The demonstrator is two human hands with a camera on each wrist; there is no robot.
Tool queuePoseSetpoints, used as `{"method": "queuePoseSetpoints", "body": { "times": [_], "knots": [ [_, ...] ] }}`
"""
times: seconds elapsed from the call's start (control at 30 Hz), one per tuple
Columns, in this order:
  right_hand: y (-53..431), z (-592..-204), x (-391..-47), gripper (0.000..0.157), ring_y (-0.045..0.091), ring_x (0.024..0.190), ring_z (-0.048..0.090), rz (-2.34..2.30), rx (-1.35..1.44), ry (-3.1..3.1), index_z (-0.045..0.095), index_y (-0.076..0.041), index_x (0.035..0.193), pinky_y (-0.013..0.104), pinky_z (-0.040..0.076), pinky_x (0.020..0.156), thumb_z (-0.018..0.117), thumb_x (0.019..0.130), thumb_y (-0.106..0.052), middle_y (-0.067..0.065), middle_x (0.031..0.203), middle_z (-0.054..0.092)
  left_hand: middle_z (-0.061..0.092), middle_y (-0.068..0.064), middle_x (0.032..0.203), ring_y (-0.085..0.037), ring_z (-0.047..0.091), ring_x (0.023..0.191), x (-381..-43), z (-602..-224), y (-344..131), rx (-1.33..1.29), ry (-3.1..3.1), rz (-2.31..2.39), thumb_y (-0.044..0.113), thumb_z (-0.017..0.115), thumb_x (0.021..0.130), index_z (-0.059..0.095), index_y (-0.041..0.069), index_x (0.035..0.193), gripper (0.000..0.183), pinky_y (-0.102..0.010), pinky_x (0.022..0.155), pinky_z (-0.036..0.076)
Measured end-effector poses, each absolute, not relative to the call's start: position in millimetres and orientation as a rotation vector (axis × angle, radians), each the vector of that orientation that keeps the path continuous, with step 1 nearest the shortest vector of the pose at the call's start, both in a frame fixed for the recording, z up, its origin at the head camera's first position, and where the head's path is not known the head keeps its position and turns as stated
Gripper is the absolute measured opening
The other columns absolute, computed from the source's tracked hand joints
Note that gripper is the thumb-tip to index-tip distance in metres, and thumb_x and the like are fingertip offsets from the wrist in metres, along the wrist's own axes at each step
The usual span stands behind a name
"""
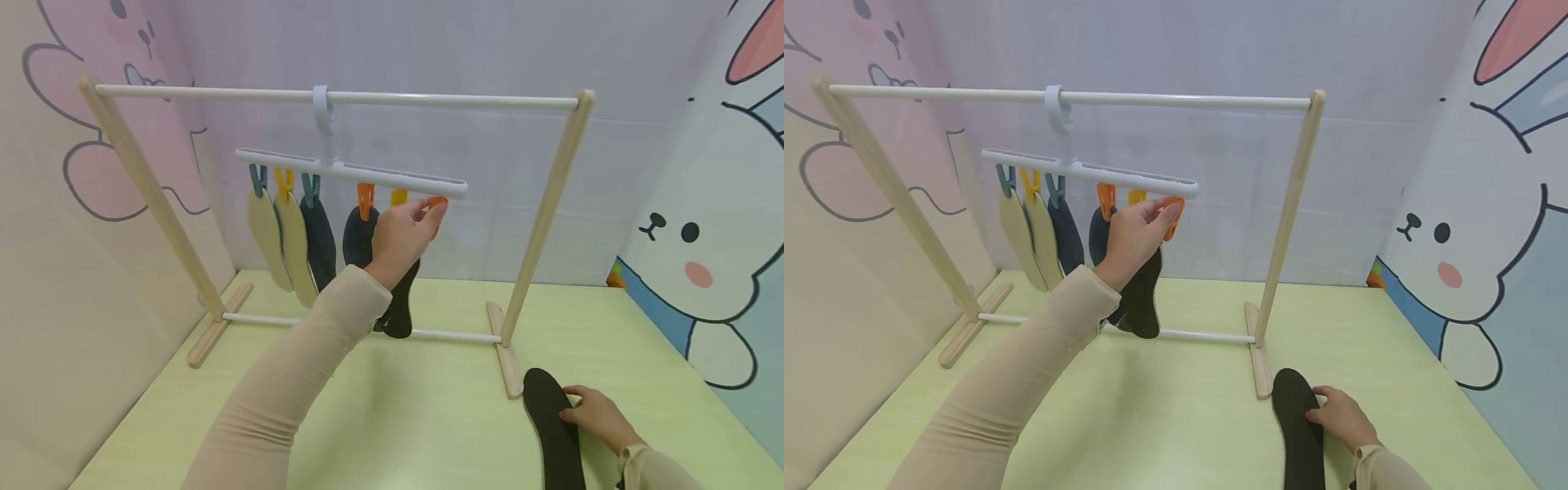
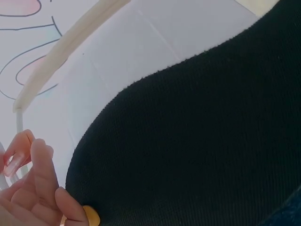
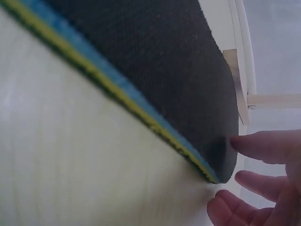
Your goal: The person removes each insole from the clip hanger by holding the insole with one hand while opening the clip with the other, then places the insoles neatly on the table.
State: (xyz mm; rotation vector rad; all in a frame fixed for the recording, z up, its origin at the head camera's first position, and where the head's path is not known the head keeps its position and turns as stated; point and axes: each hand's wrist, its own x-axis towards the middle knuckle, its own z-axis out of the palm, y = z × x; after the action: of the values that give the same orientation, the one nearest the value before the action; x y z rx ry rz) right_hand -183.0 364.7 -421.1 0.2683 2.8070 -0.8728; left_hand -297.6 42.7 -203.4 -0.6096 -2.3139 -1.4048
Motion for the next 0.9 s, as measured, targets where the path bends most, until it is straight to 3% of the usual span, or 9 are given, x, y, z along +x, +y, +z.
{"method": "queuePoseSetpoints", "body": {
  "times": [0.13,0.27,0.43,0.57,0.77,0.9],
  "knots": [
    [361,-410,-188,0.056,0.05,0.1,0.054,-0.871,0.274,2.834,0.044,0.017,0.128,0.053,0.047,0.078,0.06,0.09,-0.02,0.038,0.111,0.054,0.071,-0.005,0.088,-0.017,0.057,0.07,-299,-198,40,-0.603,-2.355,-1.329,0.035,0.062,0.094,0.07,0.01,0.117,0.035,-0.026,0.058,0.038],
    [354,-398,-193,0.053,0.051,0.102,0.053,-0.922,0.266,2.875,0.044,0.016,0.129,0.053,0.046,0.078,0.057,0.092,-0.021,0.038,0.113,0.053,0.072,-0.004,0.094,-0.016,0.062,0.081,-299,-195,38,-0.59,-2.365,-1.304,0.039,0.062,0.093,0.072,0.01,0.112,0.036,-0.029,0.067,0.045],
    [344,-395,-198,0.045,0.045,0.097,0.057,-0.997,0.234,2.871,0.05,0.014,0.125,0.052,0.047,0.078,0.056,0.093,-0.017,0.032,0.108,0.058,0.069,-0.005,0.079,-0.019,0.059,0.073,-305,-198,32,-0.552,-2.301,-1.273,0.037,0.062,0.094,0.073,0.006,0.09,0.033,-0.029,0.064,0.042],
    [338,-395,-201,0.039,0.043,0.095,0.058,-1.048,0.223,2.88,0.054,0.013,0.121,0.051,0.047,0.079,0.055,0.094,-0.014,0.032,0.109,0.059,0.058,-0.008,0.067,-0.022,0.051,0.065,-312,-201,28,-0.514,-2.204,-1.245,0.03,0.063,0.094,0.065,0.002,0.077,0.033,-0.029,0.059,0.037],
    [331,-388,-204,0.036,0.027,0.08,0.062,-1.209,0.288,2.889,0.056,0.012,0.12,0.043,0.048,0.071,0.052,0.094,-0.012,0.025,0.103,0.065,0.053,-0.01,0.084,-0.025,0.05,0.077,-318,-212,30,-0.475,-2.262,-1.213,0.029,0.065,0.092,0.061,0.0,0.101,0.031,-0.033,0.066,0.041],
    [324,-384,-207,0.035,0.025,0.078,0.061,-1.272,0.323,2.93,0.058,0.012,0.119,0.037,0.047,0.068,0.052,0.093,-0.011,0.022,0.101,0.067,0.058,-0.015,0.103,-0.03,0.052,0.097,-319,-217,34,-0.49,-2.347,-1.092,0.032,0.065,0.092,0.062,0.001,0.117,0.041,-0.039,0.08,0.045]
  ]
}}
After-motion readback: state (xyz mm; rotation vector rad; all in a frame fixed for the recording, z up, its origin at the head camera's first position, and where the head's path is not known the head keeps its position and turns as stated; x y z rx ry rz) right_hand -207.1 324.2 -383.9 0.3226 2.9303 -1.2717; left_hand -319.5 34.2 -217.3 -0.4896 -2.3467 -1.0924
